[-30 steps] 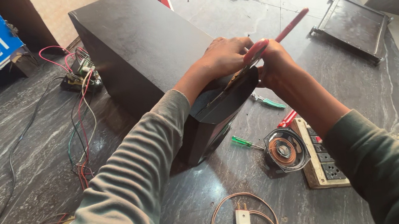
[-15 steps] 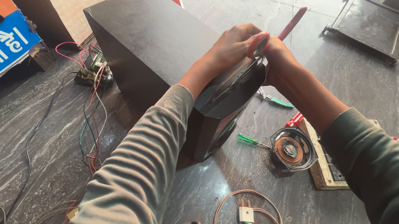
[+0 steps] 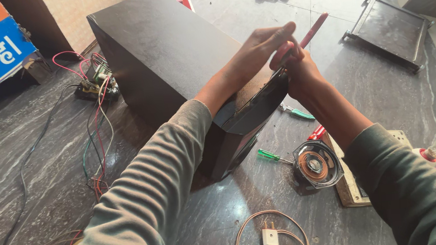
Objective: The person secures a cloth strap inside a black speaker cabinet, then uses a screwdriver to tighten screws on the cabinet edge. They then use large scissors to cut and trim the cabinet's edge material, followed by a hammer to tap the edge. The person handles a speaker driver and various tools throughout the process.
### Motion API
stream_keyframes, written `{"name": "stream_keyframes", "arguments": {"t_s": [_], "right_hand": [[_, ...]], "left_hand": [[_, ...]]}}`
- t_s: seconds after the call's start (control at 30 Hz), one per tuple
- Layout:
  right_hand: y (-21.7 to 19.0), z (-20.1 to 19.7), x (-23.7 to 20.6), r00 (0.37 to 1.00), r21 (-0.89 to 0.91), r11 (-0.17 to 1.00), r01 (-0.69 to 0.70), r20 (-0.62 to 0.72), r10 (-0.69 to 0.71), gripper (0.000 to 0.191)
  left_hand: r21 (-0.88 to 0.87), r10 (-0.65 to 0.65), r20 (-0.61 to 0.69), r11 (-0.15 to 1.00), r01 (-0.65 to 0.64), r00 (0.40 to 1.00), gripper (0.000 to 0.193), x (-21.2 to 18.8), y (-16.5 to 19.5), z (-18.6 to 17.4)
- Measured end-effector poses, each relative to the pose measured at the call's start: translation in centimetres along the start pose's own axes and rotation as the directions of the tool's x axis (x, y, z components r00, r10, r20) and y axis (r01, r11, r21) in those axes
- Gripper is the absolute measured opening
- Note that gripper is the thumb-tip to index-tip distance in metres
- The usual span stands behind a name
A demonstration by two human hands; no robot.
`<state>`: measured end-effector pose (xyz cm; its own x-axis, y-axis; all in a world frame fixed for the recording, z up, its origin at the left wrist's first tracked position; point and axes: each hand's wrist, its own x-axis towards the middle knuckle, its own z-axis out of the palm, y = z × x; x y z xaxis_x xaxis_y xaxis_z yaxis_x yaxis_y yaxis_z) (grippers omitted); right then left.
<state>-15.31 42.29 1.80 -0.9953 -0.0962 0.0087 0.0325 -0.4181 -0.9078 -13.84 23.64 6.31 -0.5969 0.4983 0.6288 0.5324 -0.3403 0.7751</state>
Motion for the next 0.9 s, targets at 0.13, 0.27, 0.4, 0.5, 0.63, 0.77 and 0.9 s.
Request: {"name": "stream_keyframes", "arguments": {"t_s": [0.13,0.27,0.4,0.5,0.63,0.77,0.9], "right_hand": [[-0.1,-0.5,0.2,0.992,-0.299,0.954,-0.02,-0.121,-0.017,0.027],[-0.4,-0.3,0.4,0.994,-0.286,0.958,-0.018,-0.104,-0.013,0.02],[-0.4,-0.3,1.2,0.998,-0.319,0.948,0.002,-0.061,-0.023,0.015],[-0.4,0.0,2.0,1.0,-0.386,0.922,0.029,0.009,-0.027,0.014],[-0.5,1.0,2.6,0.995,-0.48,0.873,0.082,0.095,-0.041,0.017],[-0.7,1.9,2.4,0.997,-0.415,0.907,0.07,0.05,-0.054,0.026],[-0.3,2.3,2.3,0.998,-0.453,0.89,0.05,-0.005,-0.058,0.032]], "left_hand": [[-0.123,-0.156,-0.01,0.98,0.154,0.988,0.055,0.6,0.2,1.2],[-0.3,-0.104,-0.013,0.949,0.096,0.994,0.04,0.7,-0.3,1.8],[-0.336,-0.037,-0.04,0.941,0.022,0.998,0.032,0.7,-0.7,1.8],[-0.345,-0.155,-0.08,0.931,0.118,0.985,0.039,1.0,-0.8,1.7],[-0.252,-0.103,-0.154,0.966,0.062,0.983,0.045,1.2,-0.8,1.4],[-0.162,-0.076,-0.222,0.986,0.04,0.972,0.047,0.7,0.1,1.1],[0.007,-0.039,-0.32,0.999,0.043,0.947,0.047,0.4,2.1,0.8]]}}
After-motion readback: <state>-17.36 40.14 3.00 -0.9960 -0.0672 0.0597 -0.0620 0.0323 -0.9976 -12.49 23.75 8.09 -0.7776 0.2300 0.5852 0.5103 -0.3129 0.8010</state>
